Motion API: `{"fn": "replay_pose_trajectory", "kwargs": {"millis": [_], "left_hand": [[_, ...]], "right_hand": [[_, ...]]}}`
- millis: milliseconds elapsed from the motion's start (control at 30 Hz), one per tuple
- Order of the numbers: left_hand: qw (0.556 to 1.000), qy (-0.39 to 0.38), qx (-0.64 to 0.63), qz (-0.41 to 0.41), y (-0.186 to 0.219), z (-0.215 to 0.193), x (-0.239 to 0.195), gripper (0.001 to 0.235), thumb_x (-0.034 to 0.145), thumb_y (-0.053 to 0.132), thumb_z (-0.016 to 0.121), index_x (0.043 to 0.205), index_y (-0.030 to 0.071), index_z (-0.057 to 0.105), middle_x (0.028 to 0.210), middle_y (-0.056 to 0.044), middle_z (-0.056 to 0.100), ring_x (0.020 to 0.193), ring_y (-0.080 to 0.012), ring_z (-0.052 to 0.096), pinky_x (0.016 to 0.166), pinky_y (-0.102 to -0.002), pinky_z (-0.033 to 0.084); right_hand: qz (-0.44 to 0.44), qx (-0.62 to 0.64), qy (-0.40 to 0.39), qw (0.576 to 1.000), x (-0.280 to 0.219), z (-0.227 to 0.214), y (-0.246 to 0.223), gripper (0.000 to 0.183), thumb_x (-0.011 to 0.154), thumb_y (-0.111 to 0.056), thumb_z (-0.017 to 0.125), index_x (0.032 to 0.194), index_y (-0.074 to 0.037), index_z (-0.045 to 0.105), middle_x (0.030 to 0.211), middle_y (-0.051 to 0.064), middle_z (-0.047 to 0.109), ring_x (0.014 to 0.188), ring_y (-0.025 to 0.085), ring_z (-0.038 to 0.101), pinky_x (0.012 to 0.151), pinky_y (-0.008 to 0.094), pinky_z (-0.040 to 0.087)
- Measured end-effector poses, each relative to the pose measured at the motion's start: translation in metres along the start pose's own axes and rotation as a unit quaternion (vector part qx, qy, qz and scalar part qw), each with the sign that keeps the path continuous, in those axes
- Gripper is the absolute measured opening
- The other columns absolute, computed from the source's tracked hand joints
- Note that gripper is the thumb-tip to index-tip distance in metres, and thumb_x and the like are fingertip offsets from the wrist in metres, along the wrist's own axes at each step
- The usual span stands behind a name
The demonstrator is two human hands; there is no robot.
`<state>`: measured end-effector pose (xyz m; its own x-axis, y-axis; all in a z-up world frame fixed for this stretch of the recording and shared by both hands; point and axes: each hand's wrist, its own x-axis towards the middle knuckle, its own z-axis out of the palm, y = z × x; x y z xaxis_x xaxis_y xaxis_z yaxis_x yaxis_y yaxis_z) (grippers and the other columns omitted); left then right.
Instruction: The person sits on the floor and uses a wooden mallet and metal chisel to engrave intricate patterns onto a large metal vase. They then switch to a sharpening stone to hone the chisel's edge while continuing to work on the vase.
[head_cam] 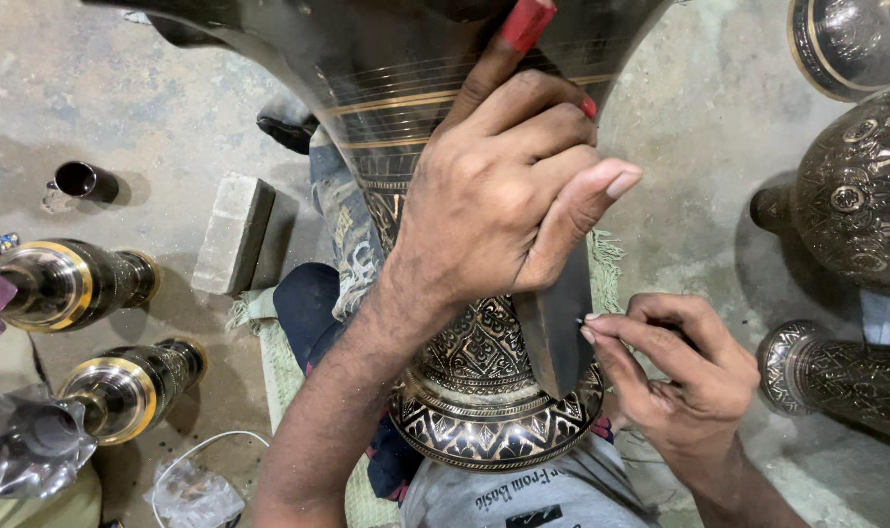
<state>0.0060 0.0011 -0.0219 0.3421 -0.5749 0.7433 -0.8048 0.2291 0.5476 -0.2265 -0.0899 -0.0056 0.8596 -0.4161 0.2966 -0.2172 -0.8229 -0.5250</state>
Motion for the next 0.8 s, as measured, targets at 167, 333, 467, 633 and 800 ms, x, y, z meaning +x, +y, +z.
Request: {"fn": "replay_pose_trajectory", "kwargs": {"millis": [167,333,467,633,800], "left_hand": [[1.0,-0.003,0.001,-0.006,0.0,0.0,0.001,0.03,0.11,0.026,0.06,0.1,0.002,0.076,0.1,-0.008,0.071,0.112,-0.0248,0.066,0.13,-0.047,0.028],[1.0,0.002,0.003,0.0,-0.001,0.002,0.003,0.03,0.109,0.026,0.06,0.099,0.002,0.076,0.098,-0.007,0.071,0.114,-0.0257,0.067,0.13,-0.048,0.028],[1.0,0.001,0.006,-0.003,-0.001,0.001,0.003,0.03,0.109,0.026,0.06,0.098,0.003,0.076,0.098,-0.007,0.071,0.114,-0.0252,0.067,0.129,-0.047,0.029],[1.0,0.003,-0.009,-0.008,0.002,-0.001,0.002,0.029,0.108,0.024,0.06,0.097,0.001,0.075,0.099,-0.01,0.071,0.113,-0.0276,0.066,0.127,-0.047,0.029],[1.0,-0.001,0.004,-0.009,0.004,-0.001,0.004,0.029,0.11,0.024,0.06,0.099,0.002,0.076,0.1,-0.008,0.071,0.111,-0.0255,0.067,0.13,-0.046,0.029]], "right_hand": [[0.028,0.018,-0.001,0.999,-0.001,0.0,-0.003,0.027,0.08,0.007,0.082,0.104,-0.005,0.077,0.102,0.007,0.064,0.084,0.013,0.07,0.073,0.024,0.056],[0.048,0.043,-0.006,0.998,0.0,0.0,-0.003,0.028,0.078,0.007,0.081,0.103,-0.005,0.077,0.098,0.007,0.06,0.09,0.014,0.074,0.07,0.022,0.058],[0.035,0.044,-0.006,0.998,0.001,-0.002,-0.001,0.03,0.079,0.009,0.081,0.105,-0.005,0.077,0.093,0.005,0.06,0.09,0.015,0.074,0.075,0.026,0.058],[0.083,0.0,-0.016,0.996,-0.008,-0.002,-0.002,0.032,0.073,0.006,0.087,0.103,-0.006,0.082,0.082,0.003,0.061,0.066,0.012,0.058,0.057,0.023,0.044],[0.01,0.051,0.029,0.998,-0.004,0.003,0.009,0.031,0.081,0.006,0.084,0.109,-0.008,0.078,0.089,0.002,0.058,0.08,0.01,0.067,0.064,0.02,0.048]]}}
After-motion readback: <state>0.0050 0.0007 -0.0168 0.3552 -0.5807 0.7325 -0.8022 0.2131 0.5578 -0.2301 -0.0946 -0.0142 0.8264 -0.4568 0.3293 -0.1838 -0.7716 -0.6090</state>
